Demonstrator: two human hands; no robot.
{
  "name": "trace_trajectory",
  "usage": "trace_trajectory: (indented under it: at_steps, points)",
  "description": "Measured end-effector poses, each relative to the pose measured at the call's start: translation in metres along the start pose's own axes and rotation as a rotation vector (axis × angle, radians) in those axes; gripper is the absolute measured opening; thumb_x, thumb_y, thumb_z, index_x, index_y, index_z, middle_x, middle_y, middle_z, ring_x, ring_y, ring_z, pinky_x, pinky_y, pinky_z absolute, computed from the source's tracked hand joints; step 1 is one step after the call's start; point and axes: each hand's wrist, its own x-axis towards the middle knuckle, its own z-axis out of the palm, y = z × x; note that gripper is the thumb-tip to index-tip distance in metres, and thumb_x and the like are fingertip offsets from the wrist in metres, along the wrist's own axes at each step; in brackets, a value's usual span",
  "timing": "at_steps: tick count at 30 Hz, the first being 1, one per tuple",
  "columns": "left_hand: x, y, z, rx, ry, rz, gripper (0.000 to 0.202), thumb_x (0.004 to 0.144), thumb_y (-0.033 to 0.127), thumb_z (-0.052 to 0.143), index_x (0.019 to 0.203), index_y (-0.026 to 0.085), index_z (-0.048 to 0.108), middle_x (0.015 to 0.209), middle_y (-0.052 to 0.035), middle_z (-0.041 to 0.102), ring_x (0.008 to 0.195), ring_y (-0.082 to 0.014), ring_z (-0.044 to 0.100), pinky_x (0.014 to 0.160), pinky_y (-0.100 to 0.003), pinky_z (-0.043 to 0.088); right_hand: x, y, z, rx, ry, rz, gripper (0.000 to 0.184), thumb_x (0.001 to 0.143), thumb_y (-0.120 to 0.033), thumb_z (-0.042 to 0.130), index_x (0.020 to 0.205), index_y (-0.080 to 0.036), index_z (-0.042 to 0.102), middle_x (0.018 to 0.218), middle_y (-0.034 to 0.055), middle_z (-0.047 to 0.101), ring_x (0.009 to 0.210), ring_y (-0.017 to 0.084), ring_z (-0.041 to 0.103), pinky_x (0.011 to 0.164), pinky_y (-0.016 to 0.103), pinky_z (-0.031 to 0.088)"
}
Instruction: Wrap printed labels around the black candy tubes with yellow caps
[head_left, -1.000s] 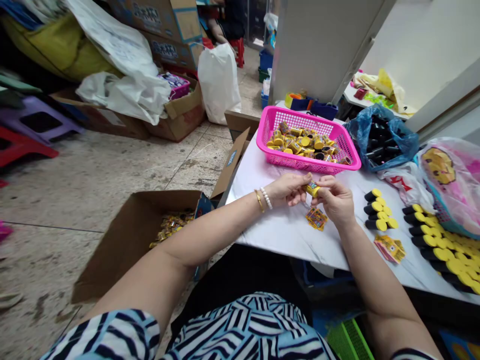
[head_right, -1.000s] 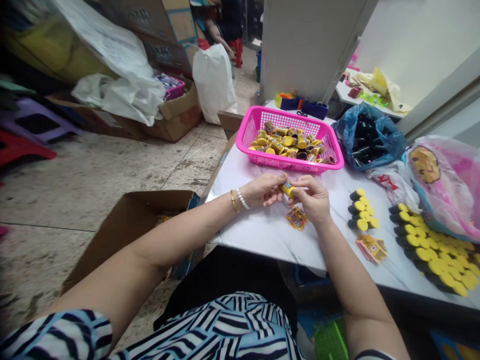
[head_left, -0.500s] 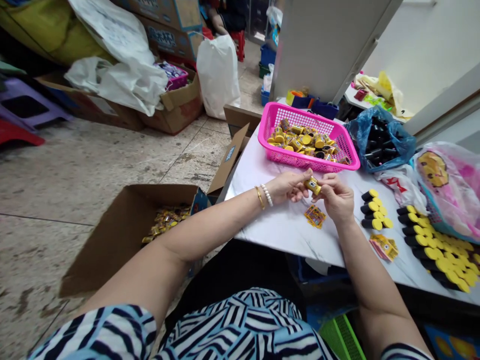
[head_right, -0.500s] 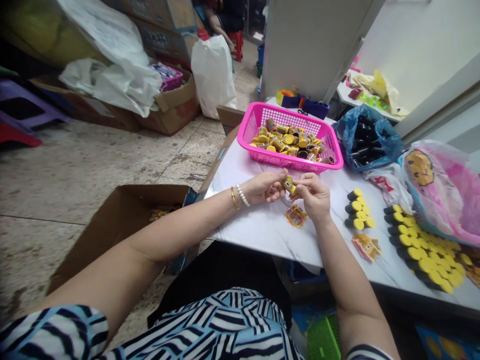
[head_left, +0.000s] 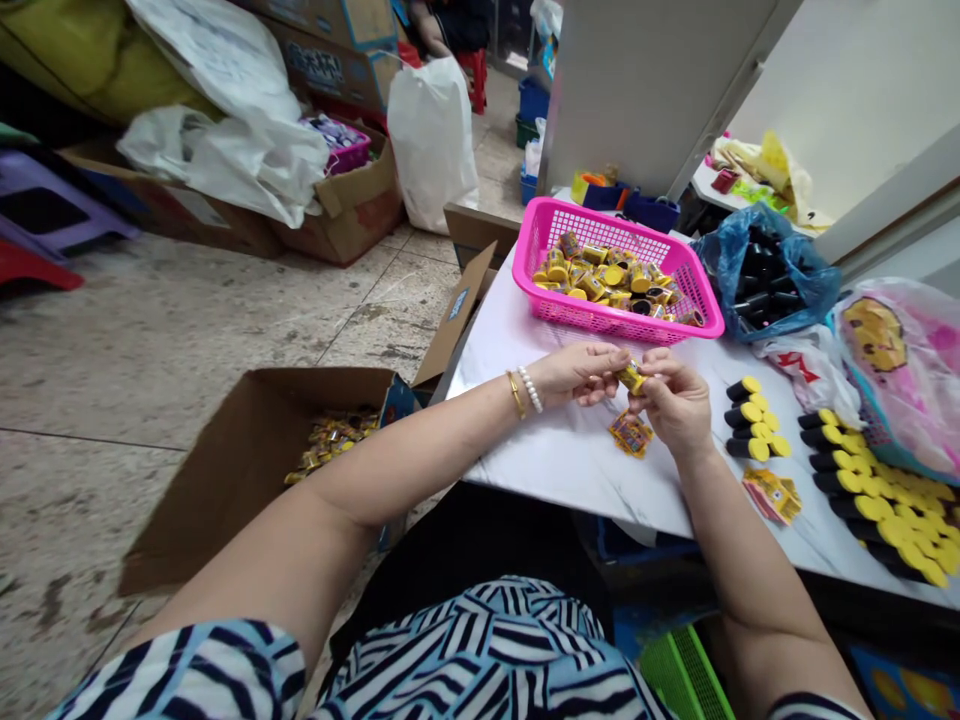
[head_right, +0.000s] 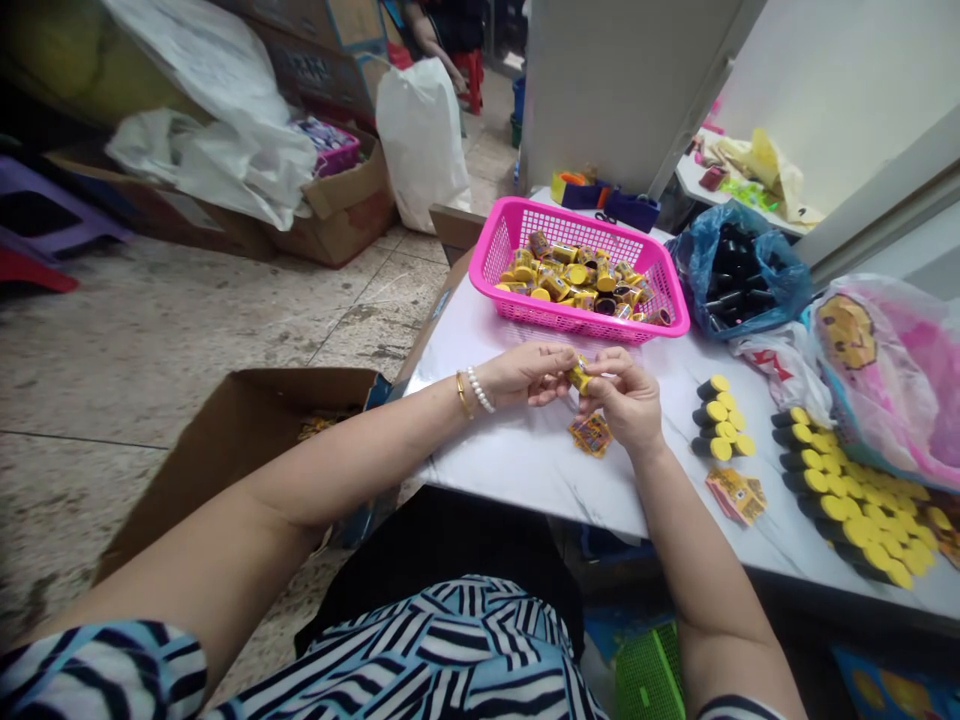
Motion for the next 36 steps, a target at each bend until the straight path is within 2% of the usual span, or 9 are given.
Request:
trace_trajectory:
  at_steps: [9, 12, 15, 19, 22, 25, 29, 33, 36]
  points:
    - [0.003, -0.001, -0.001, 0.004, 0.081, -0.047, 0.052, 0.083, 0.062, 0.08, 0.091, 0.01, 0.074, 0.065, -0.0047, 0.068, 0.042, -0.0067, 0.053, 0.039, -0.018, 0.036, 0.003, -0.004, 0.002, -0.218, 0.008, -0.065, 0.026, 0.088, -0.038, 0.079, 0.113, -0.03, 0.076, 0.118, 0.0017, 0.056, 0.068, 0.009, 0.07, 0.06, 0.029, 0.069]
    - [0.006, -0.004, -0.004, 0.014, 0.101, -0.051, 0.051, 0.083, 0.061, 0.08, 0.085, 0.011, 0.074, 0.059, -0.0037, 0.064, 0.039, -0.0061, 0.049, 0.037, -0.019, 0.031, 0.002, -0.009, 0.011, -0.443, 0.043, -0.149, 0.042, 0.086, -0.035, 0.081, 0.127, -0.032, 0.072, 0.116, 0.0034, 0.063, 0.082, 0.013, 0.071, 0.066, 0.028, 0.067]
    - [0.008, -0.004, -0.007, -0.032, 0.128, -0.069, 0.049, 0.084, 0.061, 0.08, 0.091, 0.013, 0.072, 0.066, -0.0069, 0.069, 0.044, -0.008, 0.055, 0.041, -0.02, 0.035, 0.017, -0.017, 0.007, -0.708, 0.16, -0.267, 0.032, 0.091, -0.034, 0.075, 0.122, -0.029, 0.074, 0.104, 0.005, 0.071, 0.081, 0.017, 0.069, 0.068, 0.032, 0.066]
    - [0.002, 0.002, -0.006, -0.024, 0.19, -0.074, 0.043, 0.088, 0.055, 0.078, 0.097, 0.015, 0.065, 0.076, -0.0084, 0.073, 0.046, -0.0087, 0.057, 0.044, -0.021, 0.038, 0.067, -0.038, -0.022, -0.94, 0.468, -0.407, 0.032, 0.092, -0.044, 0.073, 0.116, -0.023, 0.073, 0.108, 0.0105, 0.073, 0.084, 0.023, 0.07, 0.081, 0.044, 0.065]
    - [0.0, 0.001, -0.002, 0.2, 0.229, 0.003, 0.032, 0.094, 0.045, 0.072, 0.098, 0.015, 0.065, 0.076, -0.0048, 0.071, 0.048, -0.009, 0.056, 0.046, -0.022, 0.037, 0.087, -0.051, -0.043, -1.02, 0.452, -0.361, 0.059, 0.087, -0.053, 0.077, 0.133, -0.019, 0.063, 0.109, 0.0135, 0.074, 0.087, 0.027, 0.073, 0.081, 0.045, 0.063]
    - [0.003, -0.014, 0.005, 0.673, 0.209, 0.209, 0.015, 0.091, 0.03, 0.073, 0.095, 0.015, 0.073, 0.078, -0.0033, 0.07, 0.064, -0.0125, 0.062, 0.061, -0.025, 0.046, 0.064, -0.058, -0.05, -1.108, 0.399, -0.305, 0.057, 0.094, -0.054, 0.069, 0.138, -0.021, 0.06, 0.113, 0.0128, 0.076, 0.091, 0.026, 0.076, 0.084, 0.041, 0.062]
    - [0.006, -0.041, 0.021, 1.26, 0.07, 0.412, 0.013, 0.085, 0.022, 0.077, 0.097, 0.022, 0.083, 0.094, -0.0066, 0.07, 0.09, -0.0207, 0.063, 0.08, -0.032, 0.047, 0.002, -0.066, -0.08, -1.335, 0.457, -0.254, 0.032, 0.097, -0.05, 0.064, 0.099, -0.022, 0.078, 0.1, 0.0085, 0.081, 0.096, 0.026, 0.075, 0.092, 0.039, 0.057]
    - [0.01, -0.054, 0.032, 1.448, 0.026, 0.373, 0.016, 0.093, 0.024, 0.068, 0.092, 0.019, 0.083, 0.092, -0.0081, 0.069, 0.092, -0.0232, 0.063, 0.077, -0.034, 0.045, -0.035, -0.075, -0.151, -1.348, 0.71, -0.005, 0.036, 0.092, -0.05, 0.065, 0.088, -0.018, 0.081, 0.08, 0.007, 0.078, 0.076, 0.023, 0.071, 0.075, 0.035, 0.054]
    - [0.012, -0.052, 0.03, 1.386, 0.017, 0.353, 0.014, 0.091, 0.021, 0.068, 0.088, 0.019, 0.081, 0.089, -0.0061, 0.068, 0.085, -0.0199, 0.063, 0.073, -0.032, 0.043, -0.041, -0.078, -0.19, -1.327, 0.757, 0.204, 0.038, 0.09, -0.05, 0.066, 0.087, -0.016, 0.082, 0.069, 0.0052, 0.074, 0.066, 0.021, 0.065, 0.067, 0.033, 0.049]
